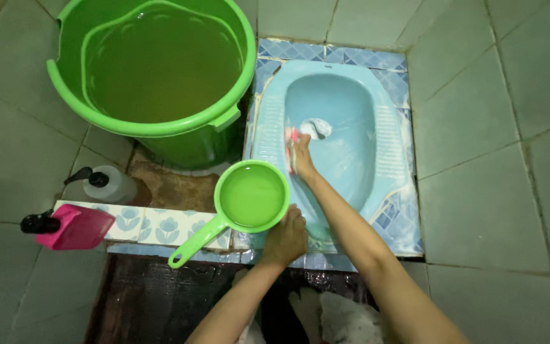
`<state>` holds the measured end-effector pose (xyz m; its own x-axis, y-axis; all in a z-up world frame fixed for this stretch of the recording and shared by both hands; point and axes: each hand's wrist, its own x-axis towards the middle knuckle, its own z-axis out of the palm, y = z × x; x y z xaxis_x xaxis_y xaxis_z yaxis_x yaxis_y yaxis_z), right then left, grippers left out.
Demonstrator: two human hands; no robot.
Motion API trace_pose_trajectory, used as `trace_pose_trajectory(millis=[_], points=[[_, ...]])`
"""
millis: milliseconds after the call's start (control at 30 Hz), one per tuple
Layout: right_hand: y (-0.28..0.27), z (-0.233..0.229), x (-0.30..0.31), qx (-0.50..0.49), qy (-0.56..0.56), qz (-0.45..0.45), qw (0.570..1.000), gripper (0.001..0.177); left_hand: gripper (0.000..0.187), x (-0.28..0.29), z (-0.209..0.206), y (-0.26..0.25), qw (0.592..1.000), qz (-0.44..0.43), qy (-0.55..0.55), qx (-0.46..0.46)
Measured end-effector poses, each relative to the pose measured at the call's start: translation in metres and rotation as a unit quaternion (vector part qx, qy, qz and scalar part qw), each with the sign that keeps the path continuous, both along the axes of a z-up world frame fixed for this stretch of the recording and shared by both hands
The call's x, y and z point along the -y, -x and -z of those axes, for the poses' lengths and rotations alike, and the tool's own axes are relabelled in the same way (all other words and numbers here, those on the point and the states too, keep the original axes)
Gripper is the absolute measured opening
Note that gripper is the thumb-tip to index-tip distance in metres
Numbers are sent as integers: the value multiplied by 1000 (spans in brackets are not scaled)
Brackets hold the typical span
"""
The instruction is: The person scrubs a blue squat toilet using a pink sponge and water from a green bucket. They clean the rim, sides, and interior of the toilet, repeatedly dipping the sponge into the water.
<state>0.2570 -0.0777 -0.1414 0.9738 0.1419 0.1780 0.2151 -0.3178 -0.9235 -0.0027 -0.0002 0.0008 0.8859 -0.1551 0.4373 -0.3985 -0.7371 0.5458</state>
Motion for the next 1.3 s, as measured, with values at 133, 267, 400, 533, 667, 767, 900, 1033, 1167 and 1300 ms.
trace_pose_trajectory(millis=[133,267,400,533,667,767,900,1033,1167,1300], points=[[88,8,71,-27,-18,-110,993,49,19,3,-1,-2,1000,5,9,8],[141,-5,113,-109,86,-192,972,47,26,4,1,2,999,-2,-2,35],[82,-10,59,49,126,-67,989,45,28,5,9,0,999,0,-24,36],[36,-6,11,-54,35,23,998,54,28,6,17,-3,999,-2,-23,40],[85,-9,48,-11,52,-81,995,50,31,6,19,1,998,-4,-20,52],[127,-30,94,-11,184,-162,969,53,29,6,20,0,997,-12,-35,72],[127,-72,123,-41,430,-124,893,50,32,8,19,-1,999,-12,-28,31],[93,-103,112,39,544,-7,838,47,28,9,15,-1,994,-24,-31,105],[119,-106,96,-25,487,-79,869,50,17,6,13,2,996,-26,-44,69],[159,-117,112,-75,455,-220,860,59,21,8,12,1,997,-22,-38,62]])
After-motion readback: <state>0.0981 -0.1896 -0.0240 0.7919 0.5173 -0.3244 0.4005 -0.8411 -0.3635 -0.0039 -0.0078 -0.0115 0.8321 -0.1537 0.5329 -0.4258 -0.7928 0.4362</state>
